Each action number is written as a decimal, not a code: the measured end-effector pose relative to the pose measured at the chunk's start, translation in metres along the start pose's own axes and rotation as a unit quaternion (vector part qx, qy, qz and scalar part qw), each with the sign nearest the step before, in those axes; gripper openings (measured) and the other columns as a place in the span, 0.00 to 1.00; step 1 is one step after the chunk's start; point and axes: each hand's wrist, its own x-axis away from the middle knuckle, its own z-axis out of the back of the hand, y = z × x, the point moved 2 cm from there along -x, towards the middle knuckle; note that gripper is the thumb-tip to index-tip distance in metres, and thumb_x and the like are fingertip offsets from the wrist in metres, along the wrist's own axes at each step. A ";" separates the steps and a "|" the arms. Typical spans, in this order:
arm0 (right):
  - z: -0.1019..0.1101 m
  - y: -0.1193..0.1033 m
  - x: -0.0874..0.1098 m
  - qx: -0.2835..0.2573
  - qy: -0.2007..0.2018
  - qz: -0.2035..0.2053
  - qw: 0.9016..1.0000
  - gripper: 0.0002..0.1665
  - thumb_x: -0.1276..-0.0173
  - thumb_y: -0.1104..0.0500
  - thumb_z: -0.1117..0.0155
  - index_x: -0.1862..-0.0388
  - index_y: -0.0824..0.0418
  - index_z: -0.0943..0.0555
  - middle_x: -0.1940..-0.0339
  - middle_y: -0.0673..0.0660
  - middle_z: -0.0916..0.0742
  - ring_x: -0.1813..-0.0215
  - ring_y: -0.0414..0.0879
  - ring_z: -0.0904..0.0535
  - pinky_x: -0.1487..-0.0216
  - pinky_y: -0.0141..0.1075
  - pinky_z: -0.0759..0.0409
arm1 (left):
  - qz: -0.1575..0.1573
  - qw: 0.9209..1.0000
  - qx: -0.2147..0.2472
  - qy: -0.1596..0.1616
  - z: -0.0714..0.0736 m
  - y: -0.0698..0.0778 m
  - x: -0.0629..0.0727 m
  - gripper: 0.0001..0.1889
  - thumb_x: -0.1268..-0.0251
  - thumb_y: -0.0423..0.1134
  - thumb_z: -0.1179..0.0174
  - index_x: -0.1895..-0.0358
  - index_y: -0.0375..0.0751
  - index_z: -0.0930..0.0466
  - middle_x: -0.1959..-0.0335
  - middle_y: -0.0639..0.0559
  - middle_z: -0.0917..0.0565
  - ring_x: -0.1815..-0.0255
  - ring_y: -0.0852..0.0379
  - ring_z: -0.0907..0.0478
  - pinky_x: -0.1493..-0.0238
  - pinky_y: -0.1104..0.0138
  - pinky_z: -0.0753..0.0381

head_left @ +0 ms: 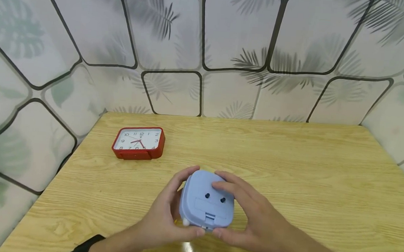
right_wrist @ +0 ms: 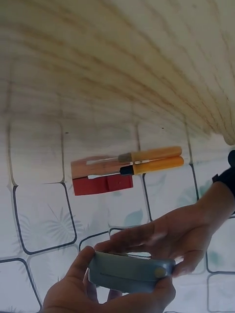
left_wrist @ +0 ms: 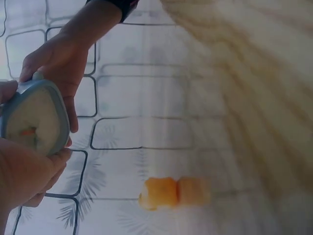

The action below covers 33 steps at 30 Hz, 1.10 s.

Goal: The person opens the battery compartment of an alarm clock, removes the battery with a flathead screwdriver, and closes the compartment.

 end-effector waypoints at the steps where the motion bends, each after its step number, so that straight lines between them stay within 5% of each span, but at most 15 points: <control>1: 0.000 0.001 0.000 0.008 0.003 0.006 1.000 0.44 0.36 0.43 0.20 0.26 0.56 0.27 0.23 0.58 0.23 0.31 0.53 0.19 0.36 0.45 0.13 | 0.003 1.000 -0.023 0.002 0.001 0.002 0.000 0.54 0.47 0.19 0.27 0.18 0.38 0.48 0.26 0.30 0.35 0.32 0.56 0.21 0.34 0.62 0.15; 5: 0.001 0.005 -0.001 0.031 0.003 0.014 0.999 0.46 0.39 0.43 0.18 0.27 0.56 0.27 0.25 0.61 0.21 0.34 0.53 0.18 0.40 0.47 0.11 | 0.008 0.991 -0.134 0.012 0.004 0.006 -0.001 0.53 0.46 0.26 0.22 0.18 0.46 0.44 0.22 0.41 0.34 0.24 0.54 0.29 0.26 0.64 0.22; 9: 0.000 0.013 -0.001 0.054 -0.010 0.009 0.998 0.47 0.42 0.45 0.17 0.28 0.58 0.26 0.27 0.62 0.20 0.36 0.52 0.17 0.42 0.47 0.10 | -0.019 0.969 -0.245 0.020 0.010 0.007 -0.003 0.54 0.49 0.32 0.17 0.20 0.45 0.40 0.23 0.44 0.32 0.22 0.49 0.32 0.24 0.54 0.23; 13: -0.002 0.022 0.000 0.082 -0.038 -0.009 0.996 0.50 0.47 0.45 0.15 0.29 0.59 0.26 0.28 0.62 0.19 0.35 0.53 0.17 0.40 0.49 0.11 | -0.001 0.940 -0.341 0.004 0.016 0.008 -0.004 0.54 0.51 0.39 0.15 0.20 0.47 0.38 0.22 0.49 0.32 0.21 0.48 0.33 0.23 0.45 0.25; 16: -0.003 0.027 0.000 0.094 -0.057 -0.018 0.994 0.50 0.49 0.45 0.13 0.31 0.59 0.25 0.30 0.62 0.18 0.35 0.54 0.17 0.40 0.48 0.11 | 0.023 0.911 -0.409 -0.041 0.017 0.009 -0.003 0.54 0.50 0.46 0.15 0.20 0.47 0.38 0.19 0.51 0.36 0.17 0.45 0.37 0.23 0.44 0.26; 25: -0.005 0.038 0.002 0.071 -0.156 -0.090 0.981 0.42 0.46 0.50 0.17 0.34 0.54 0.26 0.27 0.62 0.20 0.34 0.57 0.18 0.43 0.50 0.10 | 0.016 0.827 -0.538 -0.159 0.019 0.002 -0.003 0.41 0.44 0.54 0.19 0.28 0.46 0.24 0.18 0.51 0.32 0.14 0.44 0.39 0.24 0.48 0.24; 30: -0.006 0.043 0.002 0.053 -0.188 -0.105 0.975 0.40 0.45 0.52 0.18 0.35 0.55 0.26 0.27 0.62 0.21 0.33 0.60 0.19 0.42 0.52 0.11 | 0.008 0.796 -0.570 -0.204 0.021 -0.001 -0.003 0.35 0.41 0.56 0.22 0.31 0.49 0.20 0.20 0.52 0.29 0.16 0.47 0.35 0.22 0.49 0.26; 33: -0.006 0.045 0.002 0.047 -0.203 -0.114 0.971 0.40 0.45 0.53 0.18 0.35 0.55 0.26 0.26 0.63 0.21 0.31 0.62 0.20 0.39 0.55 0.13 | 0.003 0.786 -0.574 -0.228 0.021 -0.003 -0.003 0.35 0.39 0.58 0.24 0.30 0.50 0.21 0.20 0.51 0.29 0.17 0.47 0.34 0.22 0.47 0.27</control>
